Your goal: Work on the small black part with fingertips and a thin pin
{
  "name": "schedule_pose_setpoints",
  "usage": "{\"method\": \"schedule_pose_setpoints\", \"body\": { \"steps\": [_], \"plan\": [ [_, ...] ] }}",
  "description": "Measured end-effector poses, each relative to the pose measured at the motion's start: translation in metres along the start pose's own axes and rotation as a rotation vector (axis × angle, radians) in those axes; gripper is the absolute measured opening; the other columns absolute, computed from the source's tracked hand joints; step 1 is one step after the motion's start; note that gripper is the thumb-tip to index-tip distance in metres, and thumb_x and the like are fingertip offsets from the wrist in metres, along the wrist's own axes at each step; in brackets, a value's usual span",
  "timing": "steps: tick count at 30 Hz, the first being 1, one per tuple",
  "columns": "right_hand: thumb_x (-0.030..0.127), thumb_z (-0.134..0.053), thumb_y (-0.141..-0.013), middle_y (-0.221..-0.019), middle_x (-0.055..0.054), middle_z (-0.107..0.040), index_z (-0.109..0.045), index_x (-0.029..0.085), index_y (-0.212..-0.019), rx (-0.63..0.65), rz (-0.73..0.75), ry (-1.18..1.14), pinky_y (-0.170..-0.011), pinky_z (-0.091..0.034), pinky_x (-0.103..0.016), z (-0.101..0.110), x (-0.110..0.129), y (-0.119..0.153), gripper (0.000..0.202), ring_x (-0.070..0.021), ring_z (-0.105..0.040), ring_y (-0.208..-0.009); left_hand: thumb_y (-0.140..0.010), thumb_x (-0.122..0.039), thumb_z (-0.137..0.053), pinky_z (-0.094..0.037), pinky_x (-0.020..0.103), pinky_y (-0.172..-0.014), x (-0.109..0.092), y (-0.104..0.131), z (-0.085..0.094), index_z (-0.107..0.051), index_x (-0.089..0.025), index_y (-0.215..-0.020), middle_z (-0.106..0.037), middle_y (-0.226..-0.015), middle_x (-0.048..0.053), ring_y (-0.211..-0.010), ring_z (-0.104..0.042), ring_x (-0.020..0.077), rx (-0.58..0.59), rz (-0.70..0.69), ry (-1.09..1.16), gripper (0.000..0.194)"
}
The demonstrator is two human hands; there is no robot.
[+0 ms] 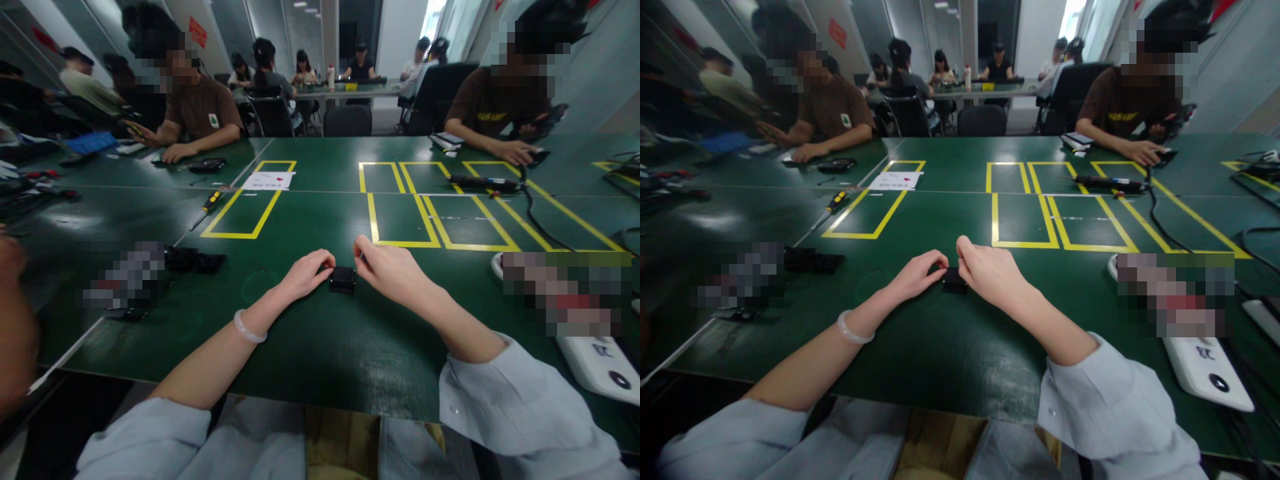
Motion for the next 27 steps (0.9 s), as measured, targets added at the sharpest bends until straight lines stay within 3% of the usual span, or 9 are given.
{"method": "schedule_pose_setpoints", "body": {
  "steps": [27],
  "plan": [
    [0.030, -0.035, -0.093, -0.078, -0.002, -0.065, -0.046, 0.020, -0.102, 0.005, 0.018, 0.005, -0.051, -0.022, -0.024, -0.0045, -0.0025, -0.0004, 0.017, -0.0148, -0.058, -0.063, -0.086, -0.017, -0.048, -0.045, 0.031, -0.078, -0.0025, -0.0013, 0.0002, -0.053, -0.019, -0.094, -0.057, -0.089, 0.003, -0.084, -0.055, 0.0173, -0.004, 0.007, -0.004, 0.010]
  ]
}}
Point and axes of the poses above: each hand's wrist, its own y-axis away from the middle knuckle, its own z-axis out of the back of the hand, x = y × z, the point moved 9 cm from there along -y, towards the middle knuckle
